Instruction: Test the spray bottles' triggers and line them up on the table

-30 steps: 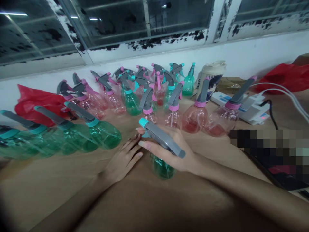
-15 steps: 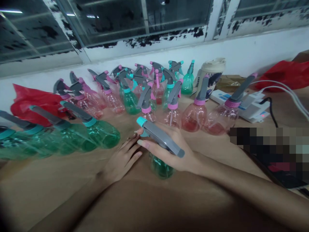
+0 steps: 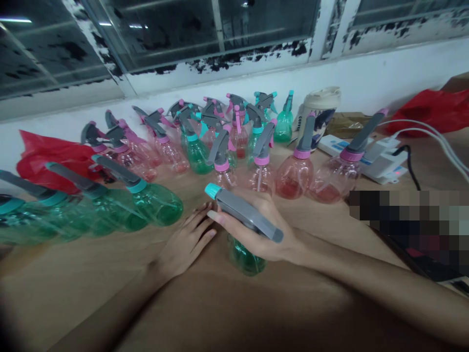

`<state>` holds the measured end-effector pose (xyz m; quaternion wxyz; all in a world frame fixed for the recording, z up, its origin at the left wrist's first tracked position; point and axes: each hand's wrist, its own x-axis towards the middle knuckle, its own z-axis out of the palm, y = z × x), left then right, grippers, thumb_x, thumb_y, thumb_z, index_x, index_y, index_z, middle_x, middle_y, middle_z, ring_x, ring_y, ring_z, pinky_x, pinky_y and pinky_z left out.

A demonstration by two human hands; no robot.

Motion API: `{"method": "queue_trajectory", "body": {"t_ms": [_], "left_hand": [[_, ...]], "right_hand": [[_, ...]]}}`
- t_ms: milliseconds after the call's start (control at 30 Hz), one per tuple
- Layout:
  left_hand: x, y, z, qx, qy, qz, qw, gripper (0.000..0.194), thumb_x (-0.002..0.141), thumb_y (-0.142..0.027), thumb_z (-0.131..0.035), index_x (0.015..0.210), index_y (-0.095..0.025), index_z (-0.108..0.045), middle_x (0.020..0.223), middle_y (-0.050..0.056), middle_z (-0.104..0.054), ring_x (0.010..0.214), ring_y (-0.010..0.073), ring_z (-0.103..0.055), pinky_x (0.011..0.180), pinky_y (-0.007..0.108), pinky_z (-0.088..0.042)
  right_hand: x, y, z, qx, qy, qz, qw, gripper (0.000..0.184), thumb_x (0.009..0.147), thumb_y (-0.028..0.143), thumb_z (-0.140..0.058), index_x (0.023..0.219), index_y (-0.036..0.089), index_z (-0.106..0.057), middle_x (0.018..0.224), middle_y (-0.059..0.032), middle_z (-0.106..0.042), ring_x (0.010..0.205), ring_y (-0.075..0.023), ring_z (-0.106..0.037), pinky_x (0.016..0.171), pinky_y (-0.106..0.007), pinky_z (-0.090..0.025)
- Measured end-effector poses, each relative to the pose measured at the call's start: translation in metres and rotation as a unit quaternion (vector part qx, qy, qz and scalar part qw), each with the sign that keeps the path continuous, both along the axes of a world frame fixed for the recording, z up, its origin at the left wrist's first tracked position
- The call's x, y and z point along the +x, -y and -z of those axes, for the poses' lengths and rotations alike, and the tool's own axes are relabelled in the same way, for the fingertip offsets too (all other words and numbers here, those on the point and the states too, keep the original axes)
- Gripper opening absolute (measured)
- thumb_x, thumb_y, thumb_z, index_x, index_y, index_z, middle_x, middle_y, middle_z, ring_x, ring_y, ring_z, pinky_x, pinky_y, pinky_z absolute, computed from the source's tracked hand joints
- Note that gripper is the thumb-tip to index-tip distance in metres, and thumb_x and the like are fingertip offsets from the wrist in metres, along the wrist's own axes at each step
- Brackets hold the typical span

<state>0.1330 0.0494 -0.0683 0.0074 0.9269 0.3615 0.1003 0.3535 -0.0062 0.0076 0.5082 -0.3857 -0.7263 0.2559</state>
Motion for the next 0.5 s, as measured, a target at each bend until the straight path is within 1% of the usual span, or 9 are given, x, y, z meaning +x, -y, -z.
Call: {"method": "queue_trajectory", "body": {"t_ms": [67,133,233,300,367,433,500], "left_hand": [[0.0,0.0,0.0,-0.001,-0.001,-0.002,1.0,0.047,0.101,-0.041,-0.027,0.135,-0.013,-0.043,0.148,0.014,-0.034,0.138,0.0265,-0.028,0.113,0.047,-0.027],[0.0,0.0,0.0,0.0,0.003,-0.001,1.0,0.047,0.101,-0.041,-0.027,0.135,-0.013,-0.043,0.148,0.014,-0.035,0.139,0.0265,-0.027,0.113,0.047,-0.027],[0.0,0.0,0.001,0.002,0.015,0.001,1.0,0.047,0.101,-0.042,-0.028,0.135,-0.015,-0.043,0.147,0.013,-0.037,0.138,0.0263,-0.028,0.112,0.048,-0.028],[0.0,0.0,0.001,0.005,0.026,-0.003,1.0,0.046,0.1,-0.043,-0.028,0.134,-0.016,-0.044,0.147,0.012,-0.037,0.137,0.0257,-0.03,0.111,0.048,-0.03],[0.0,0.001,0.0,0.005,0.022,-0.004,1.0,0.046,0.1,-0.042,-0.028,0.134,-0.016,-0.044,0.148,0.012,-0.037,0.137,0.025,-0.031,0.112,0.046,-0.029],[0.0,0.001,-0.001,0.004,0.002,0.003,1.0,0.046,0.101,-0.041,-0.028,0.135,-0.015,-0.044,0.147,0.011,-0.038,0.138,0.0248,-0.028,0.113,0.046,-0.027],[0.0,0.003,-0.002,0.007,-0.012,0.003,1.0,0.046,0.101,-0.041,-0.029,0.135,-0.014,-0.044,0.146,0.013,-0.039,0.139,0.0256,-0.027,0.113,0.046,-0.026]], "right_hand": [[0.0,0.0,0.0,0.004,-0.001,-0.003,1.0,0.017,0.088,0.032,-0.053,0.078,0.02,-0.059,0.07,0.0018,-0.058,0.063,-0.0116,-0.056,0.057,-0.026,-0.045],[0.001,-0.001,-0.001,0.006,-0.004,-0.014,1.0,0.017,0.088,0.033,-0.054,0.079,0.02,-0.059,0.072,0.0017,-0.058,0.065,-0.0116,-0.057,0.06,-0.026,-0.045],[0.001,-0.003,-0.001,0.002,-0.013,-0.033,0.999,0.017,0.086,0.037,-0.058,0.087,0.02,-0.063,0.078,0.0003,-0.064,0.073,-0.0138,-0.062,0.07,-0.028,-0.049],[0.001,-0.004,-0.001,-0.002,-0.019,-0.046,0.999,0.02,0.084,0.038,-0.06,0.094,0.022,-0.065,0.088,-0.0016,-0.068,0.08,-0.0156,-0.065,0.077,-0.031,-0.05],[0.002,-0.005,0.002,-0.002,-0.026,-0.061,0.998,0.024,0.084,0.039,-0.061,0.102,0.024,-0.065,0.101,-0.0038,-0.069,0.089,-0.0176,-0.066,0.084,-0.033,-0.05],[0.004,-0.006,0.006,0.009,-0.026,-0.068,0.997,0.032,0.083,0.044,-0.061,0.108,0.025,-0.065,0.111,-0.0051,-0.068,0.1,-0.0202,-0.064,0.09,-0.036,-0.049],[0.005,-0.007,0.01,0.021,-0.004,-0.049,0.999,0.044,0.078,0.054,-0.062,0.112,0.027,-0.065,0.107,-0.0049,-0.07,0.102,-0.0229,-0.064,0.091,-0.04,-0.049]]}}
